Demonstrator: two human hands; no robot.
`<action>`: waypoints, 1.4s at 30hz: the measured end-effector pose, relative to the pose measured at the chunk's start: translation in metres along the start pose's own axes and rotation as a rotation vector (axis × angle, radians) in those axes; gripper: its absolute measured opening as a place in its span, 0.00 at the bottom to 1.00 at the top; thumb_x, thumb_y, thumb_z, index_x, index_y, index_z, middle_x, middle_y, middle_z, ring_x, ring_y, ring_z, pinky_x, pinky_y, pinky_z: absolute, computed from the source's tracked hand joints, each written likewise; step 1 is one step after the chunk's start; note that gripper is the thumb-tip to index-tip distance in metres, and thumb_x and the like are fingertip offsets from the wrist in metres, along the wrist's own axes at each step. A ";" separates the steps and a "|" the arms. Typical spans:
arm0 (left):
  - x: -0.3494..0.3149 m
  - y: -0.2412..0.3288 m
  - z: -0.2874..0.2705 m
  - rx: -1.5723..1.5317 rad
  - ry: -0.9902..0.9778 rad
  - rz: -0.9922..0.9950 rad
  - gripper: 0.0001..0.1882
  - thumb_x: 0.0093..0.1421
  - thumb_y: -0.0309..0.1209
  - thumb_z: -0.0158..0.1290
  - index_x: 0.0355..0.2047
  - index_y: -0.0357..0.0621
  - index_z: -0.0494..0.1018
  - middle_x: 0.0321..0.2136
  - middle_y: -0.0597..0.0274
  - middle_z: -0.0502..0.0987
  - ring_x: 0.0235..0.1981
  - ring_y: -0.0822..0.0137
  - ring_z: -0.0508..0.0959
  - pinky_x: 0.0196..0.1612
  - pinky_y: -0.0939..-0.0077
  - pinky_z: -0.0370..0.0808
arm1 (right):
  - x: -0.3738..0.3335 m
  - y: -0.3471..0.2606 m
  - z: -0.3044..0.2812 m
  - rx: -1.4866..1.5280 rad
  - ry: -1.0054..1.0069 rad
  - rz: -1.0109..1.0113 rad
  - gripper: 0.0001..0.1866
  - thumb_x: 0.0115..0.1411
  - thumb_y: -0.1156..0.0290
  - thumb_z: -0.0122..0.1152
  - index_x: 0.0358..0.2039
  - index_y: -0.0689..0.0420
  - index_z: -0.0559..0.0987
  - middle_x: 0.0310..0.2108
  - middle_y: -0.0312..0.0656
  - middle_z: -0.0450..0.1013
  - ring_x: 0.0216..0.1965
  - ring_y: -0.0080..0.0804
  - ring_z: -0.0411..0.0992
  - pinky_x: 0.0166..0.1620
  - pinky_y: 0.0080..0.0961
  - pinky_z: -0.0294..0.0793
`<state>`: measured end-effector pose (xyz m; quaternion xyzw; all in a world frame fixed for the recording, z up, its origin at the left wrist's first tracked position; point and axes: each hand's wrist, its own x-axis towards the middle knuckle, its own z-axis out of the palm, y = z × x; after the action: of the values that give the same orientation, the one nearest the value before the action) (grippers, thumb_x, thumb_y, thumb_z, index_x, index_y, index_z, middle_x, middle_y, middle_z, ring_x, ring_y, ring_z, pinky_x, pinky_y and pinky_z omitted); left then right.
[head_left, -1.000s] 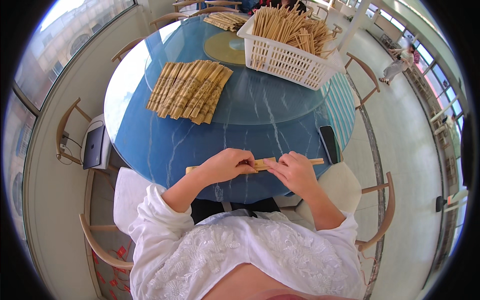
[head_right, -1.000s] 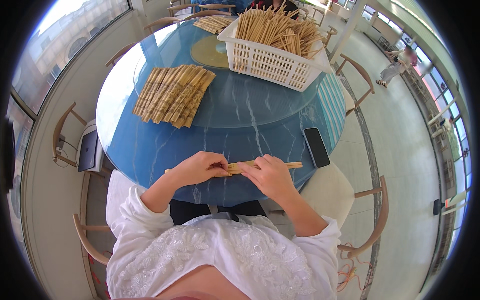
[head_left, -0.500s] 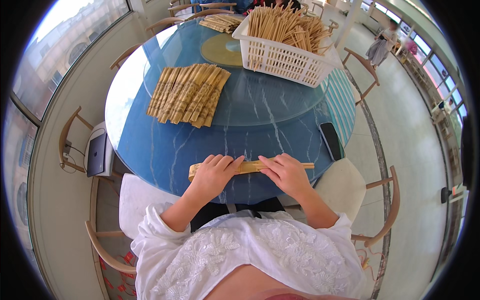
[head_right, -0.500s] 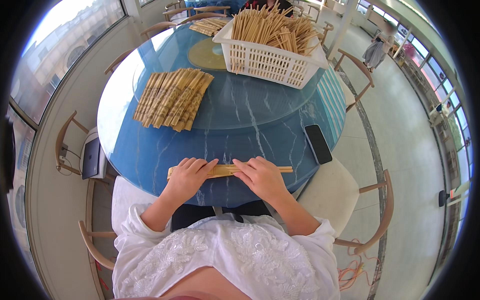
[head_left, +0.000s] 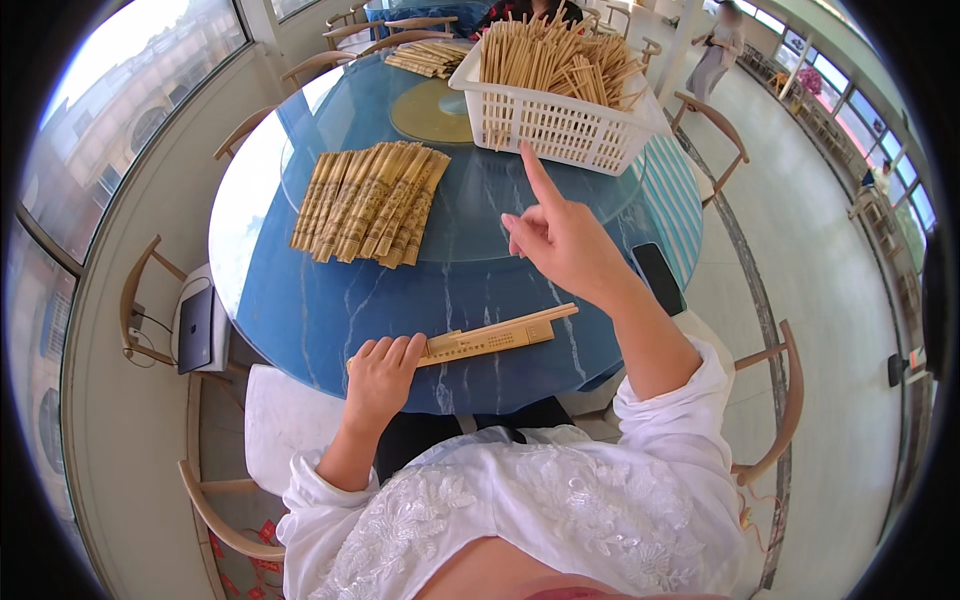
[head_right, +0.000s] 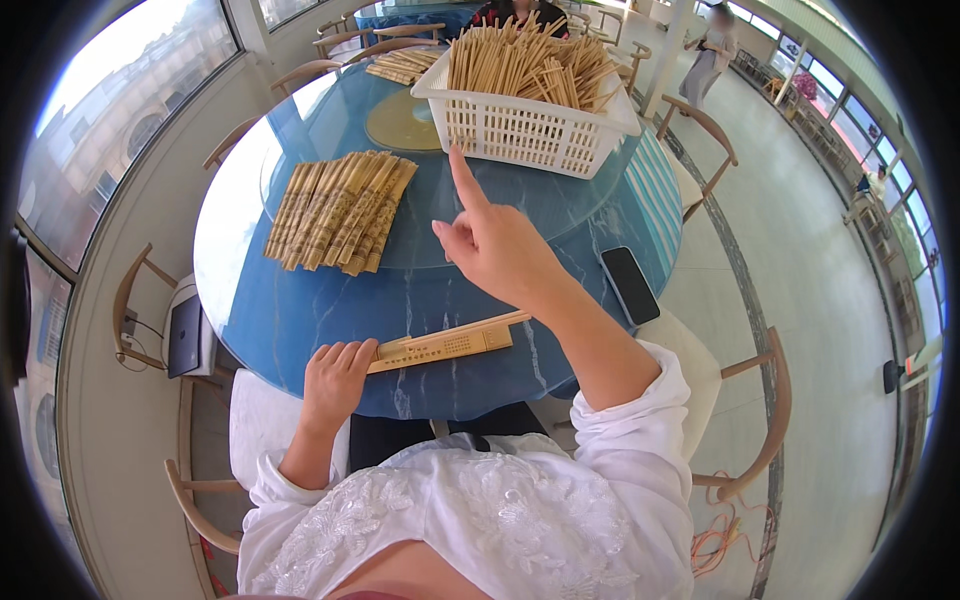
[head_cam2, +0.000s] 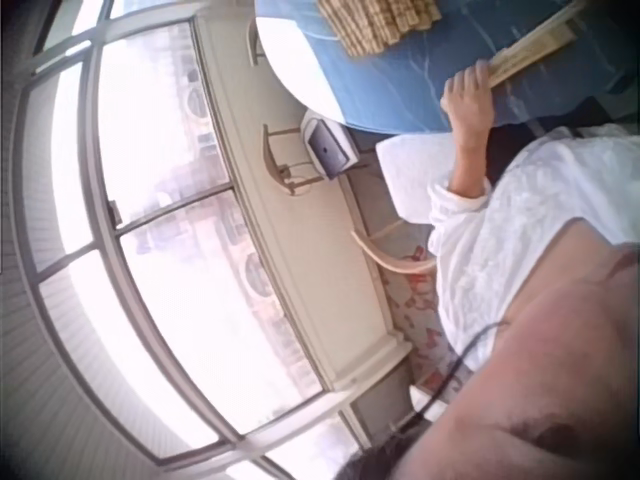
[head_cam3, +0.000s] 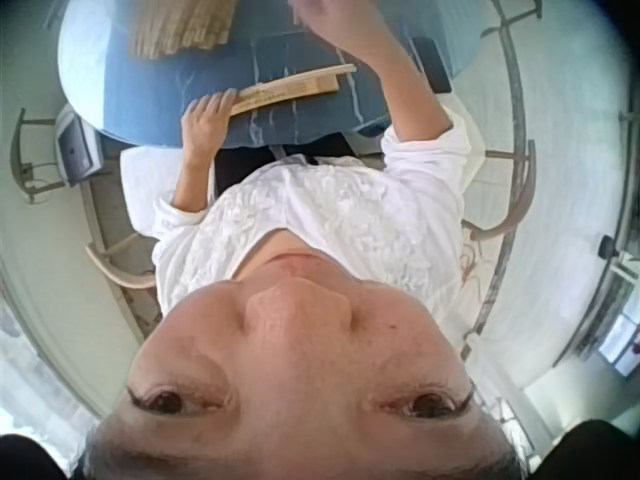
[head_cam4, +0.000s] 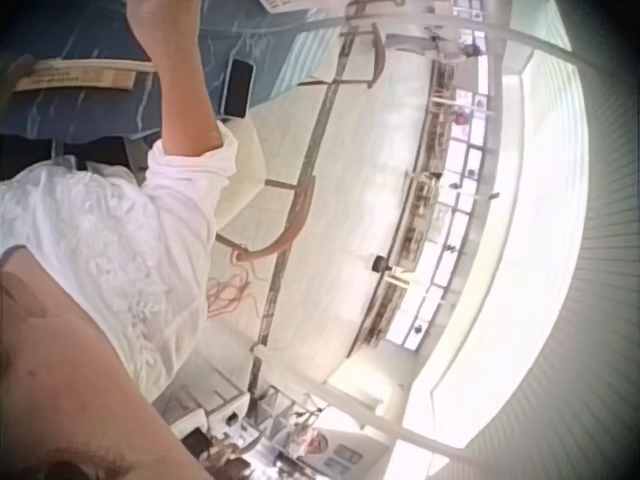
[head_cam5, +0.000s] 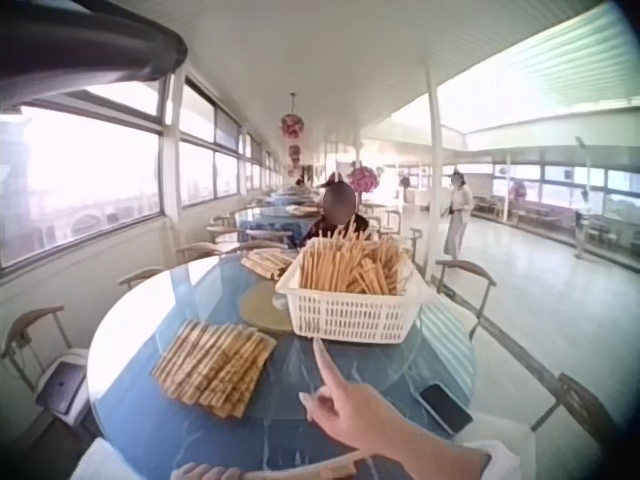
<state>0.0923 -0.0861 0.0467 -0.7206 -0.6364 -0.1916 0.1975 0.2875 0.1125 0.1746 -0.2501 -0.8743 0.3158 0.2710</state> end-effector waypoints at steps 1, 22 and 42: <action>-0.003 -0.001 0.000 0.017 -0.011 -0.021 0.12 0.53 0.25 0.54 0.39 0.44 0.73 0.25 0.68 0.73 0.25 0.68 0.73 0.30 0.73 0.67 | 0.022 -0.010 -0.009 0.094 0.003 -0.007 0.45 0.65 0.66 0.56 0.72 0.63 0.40 0.23 0.40 0.78 0.23 0.32 0.76 0.32 0.26 0.74; -0.018 -0.009 -0.003 0.003 0.008 -0.018 0.13 0.54 0.26 0.54 0.41 0.45 0.72 0.26 0.68 0.71 0.26 0.69 0.72 0.31 0.73 0.68 | 0.203 -0.009 -0.014 0.154 0.121 -0.050 0.48 0.62 0.67 0.55 0.64 0.85 0.36 0.23 0.42 0.78 0.21 0.24 0.73 0.27 0.21 0.75; -0.015 -0.021 -0.001 0.010 0.062 -0.033 0.13 0.53 0.27 0.54 0.40 0.44 0.73 0.25 0.68 0.71 0.25 0.68 0.72 0.29 0.73 0.67 | 0.009 0.045 0.006 -0.166 -0.276 -0.079 0.24 0.65 0.55 0.60 0.57 0.55 0.77 0.36 0.38 0.76 0.36 0.27 0.73 0.41 0.23 0.73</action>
<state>0.0696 -0.0969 0.0405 -0.7026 -0.6428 -0.2139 0.2177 0.2889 0.1465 0.1425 -0.1915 -0.9354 0.2629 0.1390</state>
